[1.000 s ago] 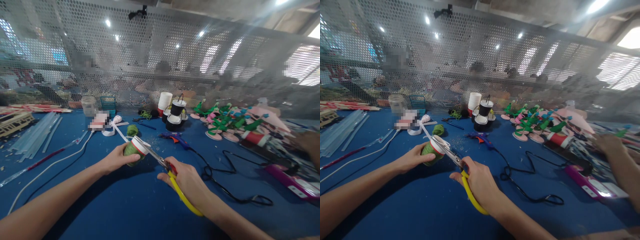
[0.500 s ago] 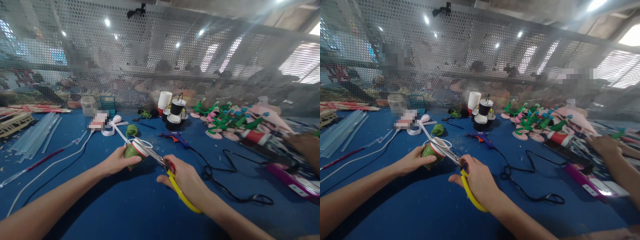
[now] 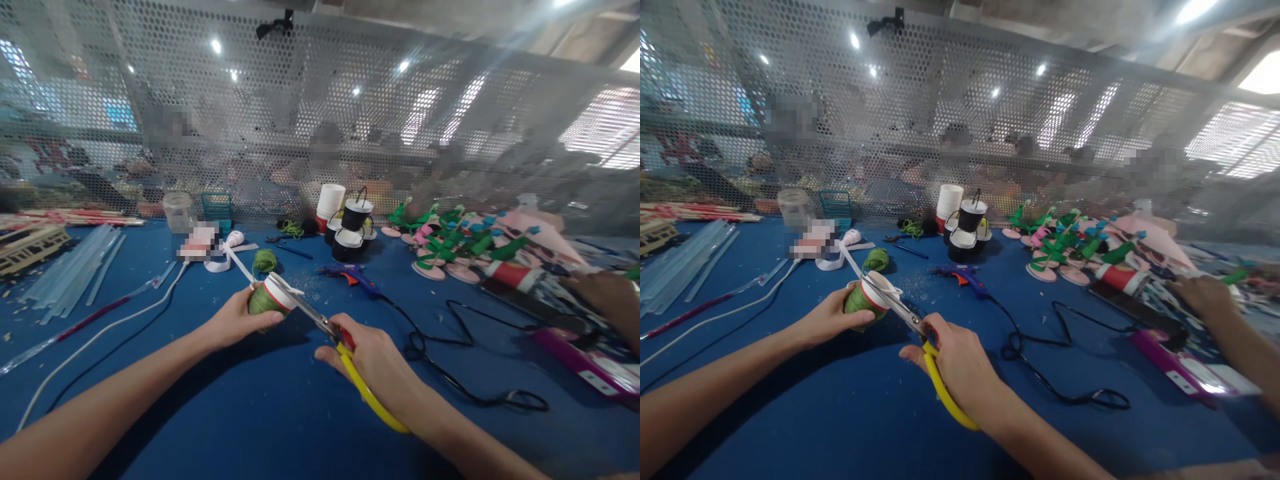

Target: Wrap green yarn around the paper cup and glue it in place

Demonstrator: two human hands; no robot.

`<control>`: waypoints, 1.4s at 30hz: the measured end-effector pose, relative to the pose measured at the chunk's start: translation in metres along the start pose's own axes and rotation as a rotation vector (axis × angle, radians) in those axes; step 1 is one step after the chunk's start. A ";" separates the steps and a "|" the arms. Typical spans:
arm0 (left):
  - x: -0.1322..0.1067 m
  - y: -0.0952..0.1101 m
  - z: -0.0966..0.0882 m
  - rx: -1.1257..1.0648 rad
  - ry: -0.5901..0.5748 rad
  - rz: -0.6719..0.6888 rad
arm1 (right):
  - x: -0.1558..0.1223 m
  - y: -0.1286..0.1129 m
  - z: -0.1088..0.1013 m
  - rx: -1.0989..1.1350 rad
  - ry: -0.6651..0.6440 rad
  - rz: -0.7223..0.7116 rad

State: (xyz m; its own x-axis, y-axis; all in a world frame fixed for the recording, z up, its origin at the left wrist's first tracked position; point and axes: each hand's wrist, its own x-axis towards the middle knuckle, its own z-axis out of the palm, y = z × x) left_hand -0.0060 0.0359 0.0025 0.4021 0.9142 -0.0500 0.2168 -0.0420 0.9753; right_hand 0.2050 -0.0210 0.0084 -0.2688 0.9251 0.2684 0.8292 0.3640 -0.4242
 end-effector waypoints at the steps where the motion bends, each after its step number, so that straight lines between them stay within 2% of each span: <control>1: 0.000 0.000 0.000 0.001 0.007 0.000 | 0.000 0.000 0.000 -0.001 -0.005 0.003; 10: 0.003 -0.002 -0.008 -0.060 0.053 0.032 | 0.003 0.007 -0.002 0.005 -0.042 0.060; 12: 0.003 -0.003 -0.011 -0.122 -0.002 0.033 | 0.005 0.012 -0.006 -0.004 -0.024 0.086; 16: -0.001 -0.001 -0.015 -0.306 -0.203 0.034 | 0.008 0.024 -0.017 -0.108 -0.042 0.185; 20: -0.003 0.000 -0.018 -0.485 -0.393 0.026 | 0.011 0.029 -0.023 -0.240 -0.218 0.314; 25: -0.002 -0.004 -0.020 -0.654 -0.514 0.024 | 0.014 0.025 -0.023 -0.322 -0.382 0.364; 30: -0.003 -0.005 -0.019 -0.733 -0.572 0.001 | 0.010 0.023 -0.028 -0.500 -0.416 0.305; 33: -0.003 -0.005 -0.018 -0.752 -0.593 -0.020 | 0.011 0.020 -0.035 -0.554 -0.364 0.243; 35: -0.003 -0.005 -0.017 -0.756 -0.601 -0.034 | 0.014 0.015 -0.039 -0.445 -0.247 0.149; 38: -0.003 -0.007 -0.015 -0.751 -0.604 -0.052 | 0.022 -0.003 -0.042 -0.057 -0.031 -0.075; 40: -0.004 -0.008 -0.013 -0.742 -0.601 -0.057 | 0.030 -0.018 -0.039 0.165 0.058 -0.186; 42: -0.004 -0.009 -0.012 -0.728 -0.600 -0.064 | 0.038 -0.030 -0.034 0.269 0.062 -0.242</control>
State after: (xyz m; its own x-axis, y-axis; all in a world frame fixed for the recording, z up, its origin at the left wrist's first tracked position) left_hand -0.0200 0.0373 -0.0036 0.8433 0.5373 -0.0125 -0.2728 0.4479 0.8515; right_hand 0.1864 -0.0005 0.0608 -0.4043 0.8031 0.4376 0.5840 0.5949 -0.5522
